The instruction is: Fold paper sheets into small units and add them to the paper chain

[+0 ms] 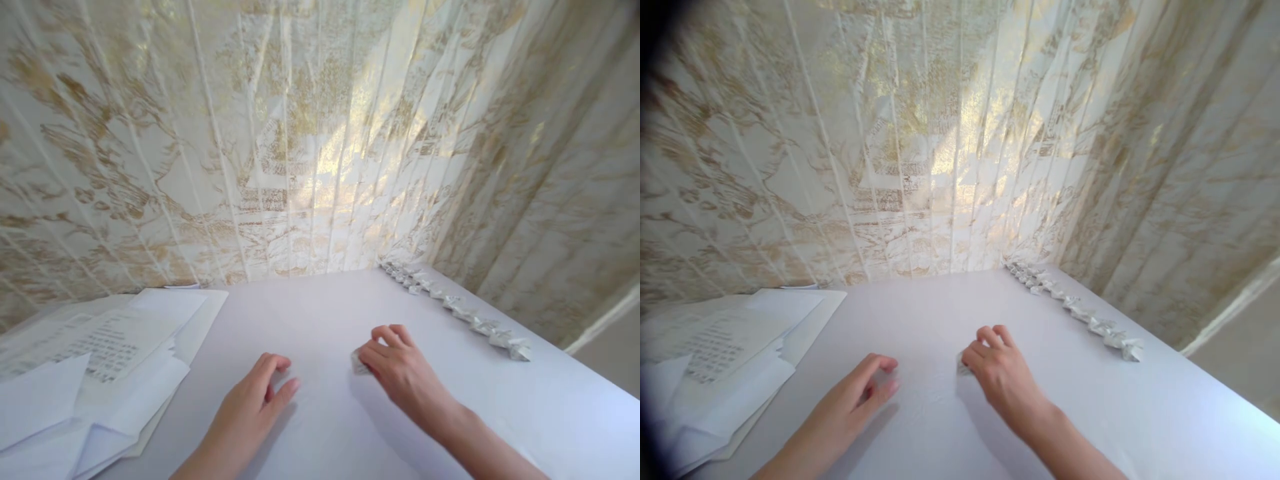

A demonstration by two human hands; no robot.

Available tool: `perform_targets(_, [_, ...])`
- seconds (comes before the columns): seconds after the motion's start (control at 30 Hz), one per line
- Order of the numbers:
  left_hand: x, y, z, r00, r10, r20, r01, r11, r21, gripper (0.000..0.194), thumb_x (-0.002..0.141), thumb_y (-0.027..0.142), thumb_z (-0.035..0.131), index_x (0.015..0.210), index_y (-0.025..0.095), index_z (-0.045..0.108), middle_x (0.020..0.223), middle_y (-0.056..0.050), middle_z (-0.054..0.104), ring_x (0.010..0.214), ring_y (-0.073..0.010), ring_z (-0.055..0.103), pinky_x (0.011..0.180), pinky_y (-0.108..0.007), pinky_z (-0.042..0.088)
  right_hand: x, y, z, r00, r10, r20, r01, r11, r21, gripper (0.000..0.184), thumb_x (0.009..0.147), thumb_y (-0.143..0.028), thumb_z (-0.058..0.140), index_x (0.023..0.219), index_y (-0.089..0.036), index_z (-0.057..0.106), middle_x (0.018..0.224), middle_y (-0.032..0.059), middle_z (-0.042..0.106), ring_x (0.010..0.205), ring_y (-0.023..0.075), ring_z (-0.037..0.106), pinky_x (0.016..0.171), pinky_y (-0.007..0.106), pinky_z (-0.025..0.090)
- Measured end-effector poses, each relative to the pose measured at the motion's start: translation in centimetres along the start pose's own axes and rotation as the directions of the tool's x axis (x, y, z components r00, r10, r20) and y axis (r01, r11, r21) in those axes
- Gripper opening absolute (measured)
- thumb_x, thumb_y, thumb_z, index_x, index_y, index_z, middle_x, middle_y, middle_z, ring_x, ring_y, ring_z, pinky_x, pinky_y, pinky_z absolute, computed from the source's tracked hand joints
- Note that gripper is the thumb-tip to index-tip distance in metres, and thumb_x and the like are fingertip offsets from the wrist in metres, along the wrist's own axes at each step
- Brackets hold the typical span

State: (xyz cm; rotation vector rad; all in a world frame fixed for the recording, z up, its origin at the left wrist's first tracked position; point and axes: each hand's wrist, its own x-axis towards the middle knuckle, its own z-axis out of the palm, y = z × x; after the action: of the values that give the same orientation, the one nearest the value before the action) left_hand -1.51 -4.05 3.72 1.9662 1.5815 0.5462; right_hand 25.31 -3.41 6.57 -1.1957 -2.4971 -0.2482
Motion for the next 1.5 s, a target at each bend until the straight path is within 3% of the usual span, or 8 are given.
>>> perform_targets(0.13, [0.2, -0.5, 1.4, 0.989, 0.124, -0.084, -0.119, 0.991, 0.060, 0.023, 0.092, 0.040, 0.036, 0.099, 0.027, 0.054, 0.102, 0.002, 0.062, 0.065, -0.0130, 0.057, 0.066, -0.027, 0.044, -8.7, 8.3, -5.3, 0.995, 0.096, -0.017, -0.098, 0.980, -0.174, 0.015, 0.097, -0.030, 0.051, 0.090, -0.026, 0.063, 0.088, 0.0051, 0.070, 0.088, 0.0250, 0.056, 0.080, 0.040, 0.036])
perform_targets(0.27, [0.4, -0.9, 2.1, 0.988, 0.136, -0.066, -0.133, 0.990, 0.049, 0.020, 0.090, 0.039, 0.039, 0.096, 0.030, 0.056, 0.102, 0.006, 0.063, 0.069, -0.0124, 0.060, 0.064, -0.024, 0.047, -18.0, 15.6, -8.7, 0.978, 0.151, -0.146, -0.196, 0.911, -0.364, 0.036, 0.099, -0.047, 0.039, 0.088, -0.028, 0.068, 0.090, 0.0093, 0.072, 0.083, 0.0249, 0.060, 0.073, 0.040, 0.040])
perform_targets(0.5, [0.9, -2.1, 2.4, 0.975, 0.179, -0.132, -0.182, 0.983, -0.010, 0.025, 0.087, 0.048, 0.046, 0.092, 0.030, 0.062, 0.100, 0.003, 0.068, 0.074, -0.0144, 0.064, 0.068, -0.021, 0.053, -24.4, 21.1, -7.8, 0.920, 0.369, -0.134, -0.392, 0.851, -0.349, 0.051, 0.097, -0.057, 0.036, 0.084, -0.024, 0.072, 0.089, 0.0137, 0.072, 0.084, 0.0260, 0.062, 0.073, 0.039, 0.046])
perform_targets(0.73, [1.0, -2.1, 2.3, 0.968, 0.178, -0.175, -0.187, 0.981, -0.040, 0.029, 0.086, 0.053, 0.048, 0.089, 0.029, 0.065, 0.098, 0.001, 0.070, 0.084, -0.0177, 0.066, 0.071, -0.021, 0.054, -24.2, 21.7, -5.5, 0.904, 0.399, -0.155, -0.428, 0.849, -0.312, 0.047, 0.097, -0.054, 0.037, 0.081, -0.023, 0.068, 0.083, 0.0124, 0.071, 0.079, 0.0265, 0.061, 0.072, 0.040, 0.044])
perform_targets(0.97, [1.0, -2.7, 2.6, 0.974, 0.179, -0.140, -0.186, 0.982, -0.043, 0.026, 0.087, 0.049, 0.046, 0.092, 0.029, 0.062, 0.102, 0.002, 0.066, 0.089, -0.0173, 0.065, 0.075, -0.021, 0.052, -23.8, 21.3, -6.1, 0.883, 0.430, -0.187, -0.465, 0.853, -0.238, 0.025, 0.096, -0.029, 0.045, 0.083, -0.024, 0.066, 0.088, 0.0118, 0.071, 0.082, 0.0256, 0.065, 0.074, 0.037, 0.047])
perform_targets(1.13, [1.0, -2.6, 2.7, 0.976, 0.179, -0.121, -0.185, 0.982, -0.044, 0.023, 0.088, 0.047, 0.046, 0.092, 0.029, 0.061, 0.101, 0.002, 0.065, 0.087, -0.0162, 0.065, 0.077, -0.021, 0.051, -22.1, 19.7, -7.2, 0.806, 0.470, -0.361, -0.559, 0.805, -0.200, 0.021, 0.091, -0.018, 0.042, 0.093, -0.024, 0.063, 0.092, 0.0109, 0.068, 0.088, 0.0260, 0.063, 0.079, 0.038, 0.045])
perform_targets(1.33, [0.6, -1.3, 2.6, 0.972, 0.226, -0.064, -0.225, 0.974, 0.015, 0.020, 0.092, 0.036, 0.039, 0.092, 0.028, 0.058, 0.102, 0.001, 0.063, 0.083, -0.0144, 0.064, 0.078, -0.022, 0.050, -14.5, 14.5, -4.8, 0.799, 0.402, -0.447, -0.465, 0.884, -0.037, 0.017, 0.093, -0.020, 0.042, 0.098, -0.023, 0.059, 0.095, 0.0103, 0.064, 0.089, 0.0239, 0.062, 0.079, 0.036, 0.048])
perform_targets(1.5, [-1.1, 0.9, 2.7, 0.948, 0.316, -0.047, -0.308, 0.942, 0.133, 0.024, 0.090, 0.015, 0.035, 0.094, 0.026, 0.056, 0.106, -0.003, 0.061, 0.093, -0.0163, 0.061, 0.083, -0.027, 0.049, -4.4, 4.7, 1.1, 0.956, 0.141, -0.255, -0.066, 0.957, 0.283, 0.025, 0.095, -0.012, 0.037, 0.099, -0.022, 0.059, 0.095, 0.0105, 0.066, 0.090, 0.0215, 0.062, 0.077, 0.034, 0.051])
